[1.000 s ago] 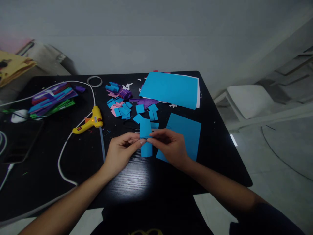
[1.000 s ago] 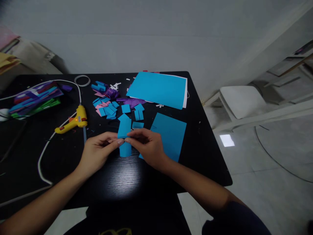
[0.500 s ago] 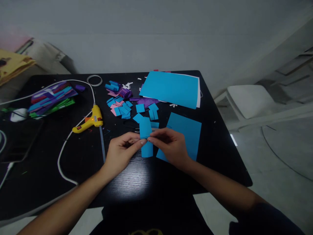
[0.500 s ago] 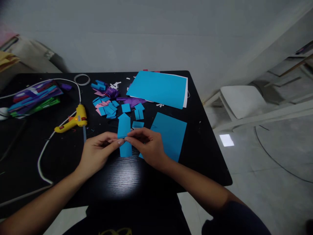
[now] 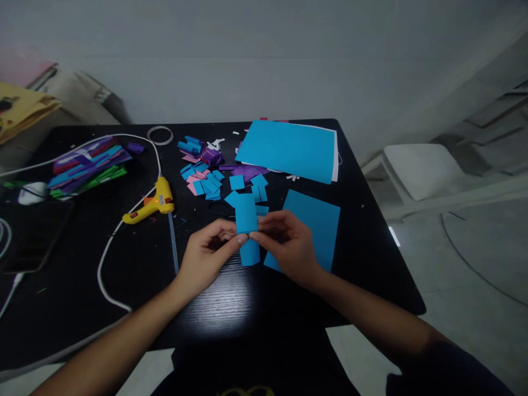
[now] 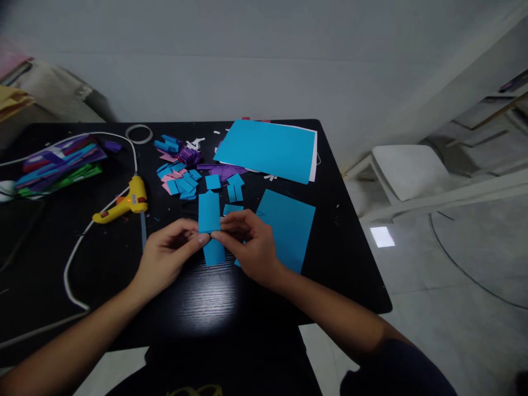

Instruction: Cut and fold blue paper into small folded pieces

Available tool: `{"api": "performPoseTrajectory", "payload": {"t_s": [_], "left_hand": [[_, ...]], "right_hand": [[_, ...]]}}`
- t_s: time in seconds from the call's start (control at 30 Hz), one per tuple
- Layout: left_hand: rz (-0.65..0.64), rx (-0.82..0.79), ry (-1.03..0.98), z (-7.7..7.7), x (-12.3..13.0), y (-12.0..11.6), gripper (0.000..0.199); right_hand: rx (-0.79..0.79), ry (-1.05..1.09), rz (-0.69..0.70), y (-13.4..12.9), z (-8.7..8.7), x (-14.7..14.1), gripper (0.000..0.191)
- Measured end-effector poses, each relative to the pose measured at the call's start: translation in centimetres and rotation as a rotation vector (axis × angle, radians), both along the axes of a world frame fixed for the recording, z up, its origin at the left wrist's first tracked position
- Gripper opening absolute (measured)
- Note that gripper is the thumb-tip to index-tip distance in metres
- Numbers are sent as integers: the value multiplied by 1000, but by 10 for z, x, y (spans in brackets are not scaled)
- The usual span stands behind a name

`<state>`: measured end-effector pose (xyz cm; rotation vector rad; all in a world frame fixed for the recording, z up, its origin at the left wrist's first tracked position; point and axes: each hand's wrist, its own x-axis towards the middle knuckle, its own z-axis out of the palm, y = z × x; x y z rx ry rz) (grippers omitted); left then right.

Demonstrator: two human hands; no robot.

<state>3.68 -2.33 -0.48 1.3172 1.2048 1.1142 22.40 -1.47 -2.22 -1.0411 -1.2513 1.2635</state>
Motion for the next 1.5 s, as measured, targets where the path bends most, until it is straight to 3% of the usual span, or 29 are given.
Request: {"api": "performPoseTrajectory", "payload": {"t_s": [0.5, 0.93, 1.17, 1.33, 1.5], "left_hand": [[28, 107, 83, -5, -2, -2, 9], [-10, 127, 143, -11, -7, 0, 6], [-14, 341, 297, -8, -14, 4, 7], [-16, 498, 370, -10, -20, 3, 12], [-54, 530, 358, -10, -21, 4, 20]], "right_hand": [[113, -36, 16, -2, -5, -2, 25], [85, -77, 42, 0, -3, 0, 18], [105, -89, 20, 5, -5, 2, 38], [157, -133, 69, 7, -6, 4, 15], [72, 10, 220, 8, -6, 4, 15]]}}
